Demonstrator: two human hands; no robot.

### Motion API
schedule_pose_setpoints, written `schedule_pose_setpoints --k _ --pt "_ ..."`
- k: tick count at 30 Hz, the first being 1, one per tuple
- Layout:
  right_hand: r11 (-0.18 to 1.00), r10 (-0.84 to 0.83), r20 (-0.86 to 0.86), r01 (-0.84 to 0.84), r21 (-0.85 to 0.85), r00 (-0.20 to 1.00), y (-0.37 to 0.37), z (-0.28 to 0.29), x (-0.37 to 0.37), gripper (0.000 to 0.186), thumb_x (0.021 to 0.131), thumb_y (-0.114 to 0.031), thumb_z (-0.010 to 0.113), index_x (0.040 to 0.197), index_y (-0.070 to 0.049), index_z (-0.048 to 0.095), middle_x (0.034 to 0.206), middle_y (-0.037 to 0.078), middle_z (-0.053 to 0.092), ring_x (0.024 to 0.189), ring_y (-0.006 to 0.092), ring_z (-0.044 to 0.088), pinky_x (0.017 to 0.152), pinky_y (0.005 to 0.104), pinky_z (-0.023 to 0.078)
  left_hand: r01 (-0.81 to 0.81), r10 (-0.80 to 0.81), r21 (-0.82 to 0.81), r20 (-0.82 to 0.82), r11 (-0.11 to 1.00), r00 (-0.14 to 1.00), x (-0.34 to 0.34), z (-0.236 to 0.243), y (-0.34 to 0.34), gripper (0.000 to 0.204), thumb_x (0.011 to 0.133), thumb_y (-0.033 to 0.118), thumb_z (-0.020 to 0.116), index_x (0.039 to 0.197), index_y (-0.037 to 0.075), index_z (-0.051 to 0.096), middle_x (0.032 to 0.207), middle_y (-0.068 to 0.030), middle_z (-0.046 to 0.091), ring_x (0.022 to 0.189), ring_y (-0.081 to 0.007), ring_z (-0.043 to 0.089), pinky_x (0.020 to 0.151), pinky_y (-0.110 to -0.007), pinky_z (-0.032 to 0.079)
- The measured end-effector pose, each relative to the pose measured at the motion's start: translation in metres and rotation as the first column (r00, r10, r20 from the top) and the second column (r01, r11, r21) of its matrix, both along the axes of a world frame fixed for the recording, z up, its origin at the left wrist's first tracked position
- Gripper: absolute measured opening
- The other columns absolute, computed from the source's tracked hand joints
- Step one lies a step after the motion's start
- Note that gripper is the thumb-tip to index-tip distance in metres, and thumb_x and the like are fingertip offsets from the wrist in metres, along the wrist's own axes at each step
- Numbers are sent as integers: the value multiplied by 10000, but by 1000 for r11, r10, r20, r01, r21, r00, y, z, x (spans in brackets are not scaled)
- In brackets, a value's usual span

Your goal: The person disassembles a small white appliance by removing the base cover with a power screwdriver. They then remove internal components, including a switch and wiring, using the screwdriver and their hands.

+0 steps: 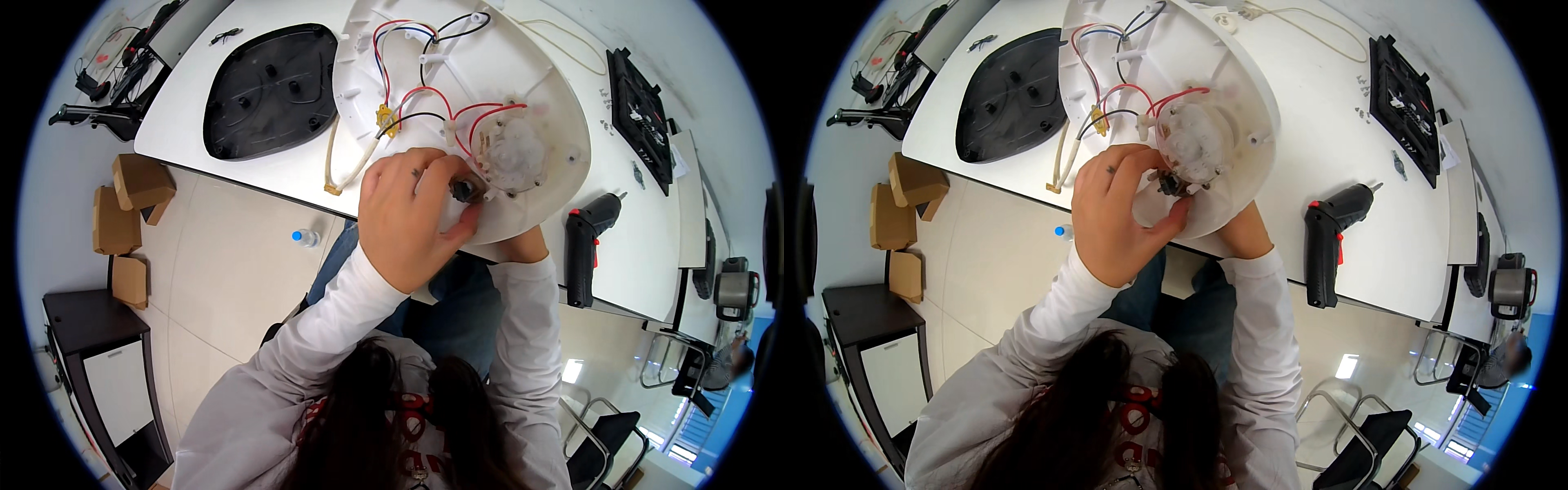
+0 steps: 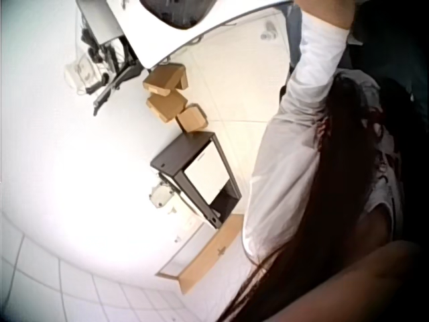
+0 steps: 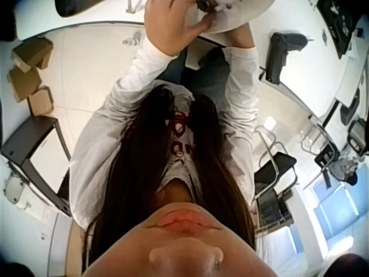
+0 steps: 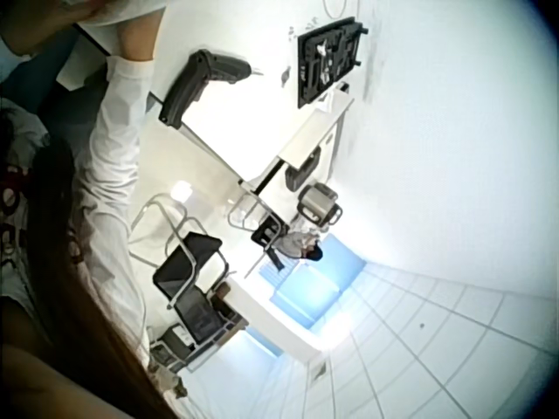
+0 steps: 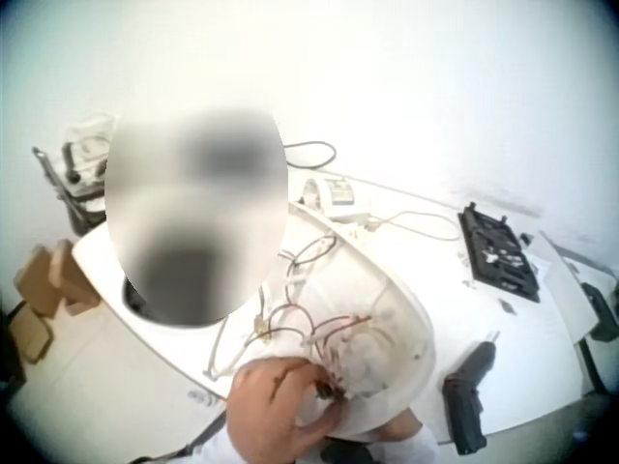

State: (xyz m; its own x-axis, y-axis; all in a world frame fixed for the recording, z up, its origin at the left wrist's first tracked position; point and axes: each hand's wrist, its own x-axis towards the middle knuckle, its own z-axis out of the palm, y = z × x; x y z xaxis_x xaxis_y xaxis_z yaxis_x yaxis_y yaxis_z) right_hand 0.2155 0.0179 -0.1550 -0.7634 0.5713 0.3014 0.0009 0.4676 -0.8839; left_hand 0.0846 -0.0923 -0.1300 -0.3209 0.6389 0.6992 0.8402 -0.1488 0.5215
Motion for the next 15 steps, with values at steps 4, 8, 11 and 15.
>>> schedule_pose_setpoints --k 4,8,11,15 --pt "1000 -9 3 9 1 1000 -1 -1 2 285 863 -90 581 1140 -20 583 1081 80 616 948 192 585 811 305 475 -32 32 -41 -16 999 999 -1 4 0 392 546 149 777 888 67 603 932 -67 580 860 -264 564 769 -366 426" --pt "1000 -11 0 11 -6 1000 0 -1 2 285 865 -89 579 1142 -20 581 1081 80 616 945 191 586 808 304 476 -90 89 -25 -56 996 994 0 9 0 366 547 178 781 849 73 603 936 -59 567 851 -262 561 768 -374 424" --pt "1000 -10 1 10 -8 1000 1 -2 2 285 866 -88 577 1143 -19 579 1081 79 615 943 190 586 806 303 477 -87 83 -42 -99 995 992 -2 3 -1 387 549 188 790 871 73 608 969 -61 568 871 -266 562 776 -370 420" --pt "1000 -17 2 17 -12 1000 1 -5 3 285 868 -87 574 1145 -19 577 1080 79 614 940 190 586 803 302 477 -48 46 -42 -47 998 998 2 1 -7 454 548 184 811 949 76 625 1005 -56 582 889 -259 570 808 -381 412"
